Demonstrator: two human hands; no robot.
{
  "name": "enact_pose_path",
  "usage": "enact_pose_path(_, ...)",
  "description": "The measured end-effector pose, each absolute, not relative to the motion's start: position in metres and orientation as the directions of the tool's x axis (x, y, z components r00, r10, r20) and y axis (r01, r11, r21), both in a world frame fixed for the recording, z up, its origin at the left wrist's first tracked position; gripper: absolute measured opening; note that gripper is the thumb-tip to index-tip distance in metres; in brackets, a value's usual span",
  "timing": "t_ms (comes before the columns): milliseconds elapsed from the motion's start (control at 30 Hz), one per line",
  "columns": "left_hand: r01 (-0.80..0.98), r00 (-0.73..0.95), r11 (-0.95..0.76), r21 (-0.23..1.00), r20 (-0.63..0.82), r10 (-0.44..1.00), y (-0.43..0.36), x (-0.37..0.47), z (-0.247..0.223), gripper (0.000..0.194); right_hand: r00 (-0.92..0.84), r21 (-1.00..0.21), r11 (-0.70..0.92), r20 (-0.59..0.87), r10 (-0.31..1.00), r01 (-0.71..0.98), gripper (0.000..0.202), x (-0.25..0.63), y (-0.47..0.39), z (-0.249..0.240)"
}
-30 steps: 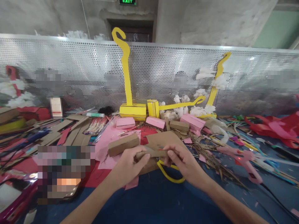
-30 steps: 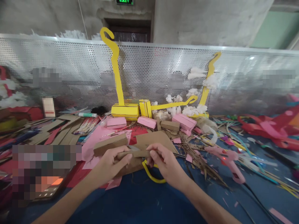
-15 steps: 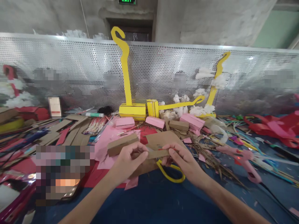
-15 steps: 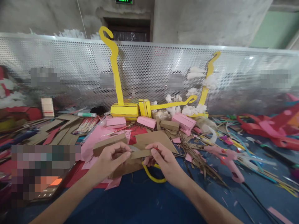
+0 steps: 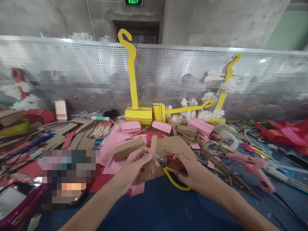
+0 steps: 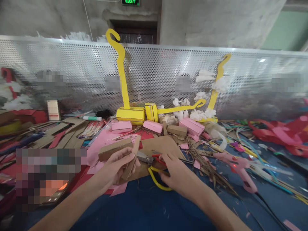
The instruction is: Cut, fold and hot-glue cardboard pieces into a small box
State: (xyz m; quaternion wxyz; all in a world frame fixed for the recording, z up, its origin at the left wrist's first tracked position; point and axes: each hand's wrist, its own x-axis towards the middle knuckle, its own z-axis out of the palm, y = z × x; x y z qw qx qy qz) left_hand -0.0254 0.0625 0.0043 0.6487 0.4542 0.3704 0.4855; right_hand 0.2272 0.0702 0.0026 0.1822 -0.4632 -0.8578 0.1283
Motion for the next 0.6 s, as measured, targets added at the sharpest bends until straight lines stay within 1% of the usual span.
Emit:
enact_pose_path(67,-0.35,0.251,0.165,0.922,-0.077,0.965,0.062,-0.024,0.005,0.035,-0.516,-0.387,0.536,0.164,0.841,0.751,0.043,0.225,0.069,-0.001)
enact_pose_path(167,-0.418,0.266,0.206,0.885,-0.098,0.959,0.062,-0.023,0.003,0.037,-0.502,-0.389,0.519,0.153,0.851,0.761,0.048,0.22,0.069,-0.007)
enact_pose_path(267,-0.488,0.266,0.199,0.85,-0.072,0.961,0.065,-0.025,0.0,0.032,-0.421,-0.387,0.475,0.219,0.88,0.791,0.045,0.219,0.074,-0.012)
enact_pose_path(333,-0.527,0.253,0.161,0.834,-0.027,0.967,0.066,-0.027,0.0,0.028,-0.328,-0.411,0.433,0.304,0.895,0.802,0.037,0.222,0.079,-0.013)
enact_pose_path(400,-0.557,0.252,0.138,0.819,0.008,0.968,0.065,-0.029,0.002,0.03,-0.203,-0.486,0.382,0.382,0.902,0.786,0.026,0.226,0.085,-0.01)
enact_pose_path(467,-0.583,0.252,0.14,0.8,0.014,0.968,0.064,-0.03,0.006,0.031,-0.092,-0.605,0.335,0.396,0.913,0.722,0.024,0.23,0.088,-0.006)
enact_pose_path(533,-0.6,0.243,0.139,0.788,0.014,0.97,0.063,-0.031,0.008,0.031,-0.056,-0.7,0.321,0.374,0.926,0.637,0.03,0.23,0.089,-0.001)
enact_pose_path(600,-0.602,0.23,0.138,0.787,0.005,0.973,0.062,-0.031,0.007,0.032,-0.089,-0.728,0.349,0.371,0.924,0.59,0.033,0.228,0.085,0.003)
